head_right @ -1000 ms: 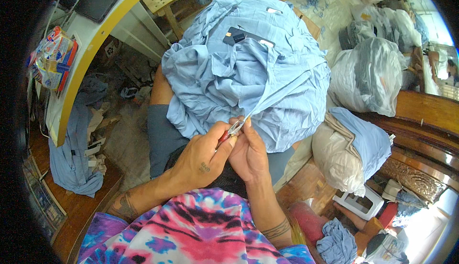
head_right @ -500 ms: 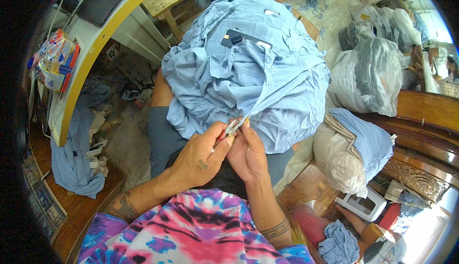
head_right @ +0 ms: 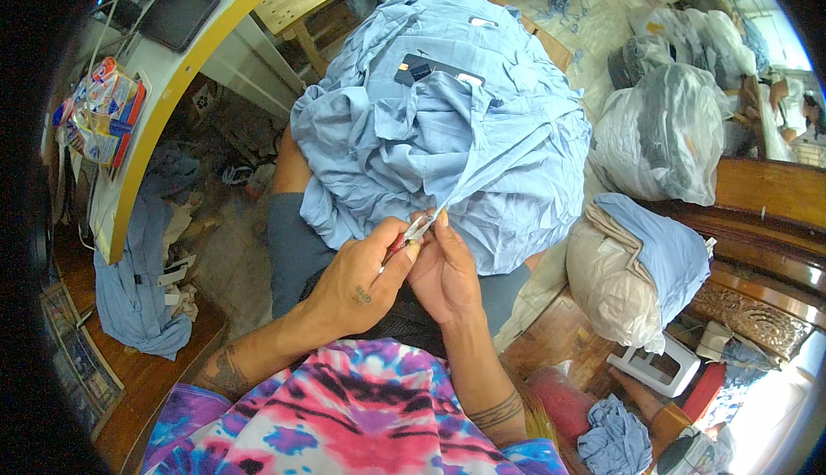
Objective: The person uses a small tool to cut and remove tags from light blue shirts, handling them one at a time and placing them on a pile.
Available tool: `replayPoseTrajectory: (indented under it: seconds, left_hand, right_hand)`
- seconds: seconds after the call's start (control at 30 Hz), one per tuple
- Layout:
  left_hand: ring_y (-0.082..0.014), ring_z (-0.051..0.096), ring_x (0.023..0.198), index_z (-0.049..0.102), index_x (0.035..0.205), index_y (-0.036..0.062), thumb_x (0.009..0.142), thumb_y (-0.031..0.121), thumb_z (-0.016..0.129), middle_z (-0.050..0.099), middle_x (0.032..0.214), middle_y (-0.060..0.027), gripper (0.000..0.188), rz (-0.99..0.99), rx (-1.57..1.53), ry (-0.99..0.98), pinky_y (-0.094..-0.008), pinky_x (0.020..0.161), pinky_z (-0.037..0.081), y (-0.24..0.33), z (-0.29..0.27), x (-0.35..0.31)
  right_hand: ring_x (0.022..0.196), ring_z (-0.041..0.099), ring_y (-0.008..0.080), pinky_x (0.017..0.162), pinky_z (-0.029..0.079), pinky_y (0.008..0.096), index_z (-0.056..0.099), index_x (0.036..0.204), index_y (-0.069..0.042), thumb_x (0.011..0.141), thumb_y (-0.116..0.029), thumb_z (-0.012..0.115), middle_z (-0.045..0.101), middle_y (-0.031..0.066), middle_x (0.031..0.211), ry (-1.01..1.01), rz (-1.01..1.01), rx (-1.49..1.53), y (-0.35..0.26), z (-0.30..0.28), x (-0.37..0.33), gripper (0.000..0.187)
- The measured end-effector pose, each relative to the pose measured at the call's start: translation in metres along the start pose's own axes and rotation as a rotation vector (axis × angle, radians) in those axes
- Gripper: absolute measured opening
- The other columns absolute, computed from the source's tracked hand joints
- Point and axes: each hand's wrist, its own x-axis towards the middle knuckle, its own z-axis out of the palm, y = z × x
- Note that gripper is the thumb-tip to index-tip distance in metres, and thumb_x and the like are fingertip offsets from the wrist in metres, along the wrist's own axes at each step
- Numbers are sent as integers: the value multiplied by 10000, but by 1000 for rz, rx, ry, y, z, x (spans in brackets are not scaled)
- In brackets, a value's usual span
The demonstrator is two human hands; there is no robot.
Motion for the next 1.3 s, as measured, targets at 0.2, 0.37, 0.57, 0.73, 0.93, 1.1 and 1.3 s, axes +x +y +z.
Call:
replayPoseTrajectory:
  seconds: [0.2, 0.37, 0.57, 0.73, 0.93, 1.1, 1.3]
  left_hand:
    - [-485, 680, 835, 559, 1139, -1, 1037, 191, 546, 662, 838, -263, 217, -20, 10, -6, -495, 661, 496, 1, 0, 3]
    - [-488, 672, 838, 561, 1119, -1, 1035, 191, 548, 650, 827, -271, 210, -39, -1, 7, -500, 655, 484, 7, -1, 5]
    - [-505, 656, 829, 544, 1121, 0, 1039, 190, 544, 643, 818, -271, 207, -38, 27, -12, -509, 644, 473, 9, -2, 11]
    - [-483, 665, 783, 542, 1133, 5, 1041, 182, 547, 640, 795, -255, 200, 13, 83, -7, -498, 626, 475, 7, 3, 11]
    - [-413, 678, 697, 557, 1138, 15, 1056, 191, 546, 639, 758, -218, 195, 31, 98, 41, -464, 598, 469, 1, 11, 11]
    - [-349, 673, 662, 582, 1101, 9, 1062, 192, 550, 636, 744, -193, 190, -4, 121, 48, -427, 583, 460, 10, 11, 14]
    - [-322, 639, 640, 577, 1083, 5, 1070, 207, 532, 621, 741, -184, 207, 20, 173, 50, -425, 588, 457, 13, 18, 18]
  right_hand:
    - [1084, 640, 206, 1021, 500, 382, 638, 1177, -69, 1089, -280, 570, 679, 63, 1151, 13, -7, -29, 0, -1, 0, 238]
    - [1071, 640, 203, 1006, 500, 380, 633, 1171, -43, 1097, -297, 554, 682, 77, 1136, 30, -35, -114, 0, 6, 0, 276]
    - [1015, 628, 185, 973, 497, 360, 604, 1168, -34, 1099, -303, 557, 667, 72, 1083, 88, -156, -249, 3, 15, -1, 282]
    - [973, 615, 161, 934, 492, 345, 583, 1132, -54, 1095, -266, 572, 656, 54, 1057, 175, -239, -313, 8, 13, -1, 216]
    - [919, 613, 117, 864, 493, 299, 585, 1060, -75, 1081, -249, 609, 668, 30, 1019, 173, -316, -406, 6, 9, 0, 177]
    - [843, 619, 96, 807, 499, 269, 602, 1038, -67, 1070, -225, 631, 681, 20, 952, 223, -431, -468, 7, 24, -2, 163]
    - [840, 612, 88, 805, 499, 270, 627, 1041, -53, 1068, -233, 634, 680, 17, 950, 248, -475, -350, 13, 21, -3, 183]
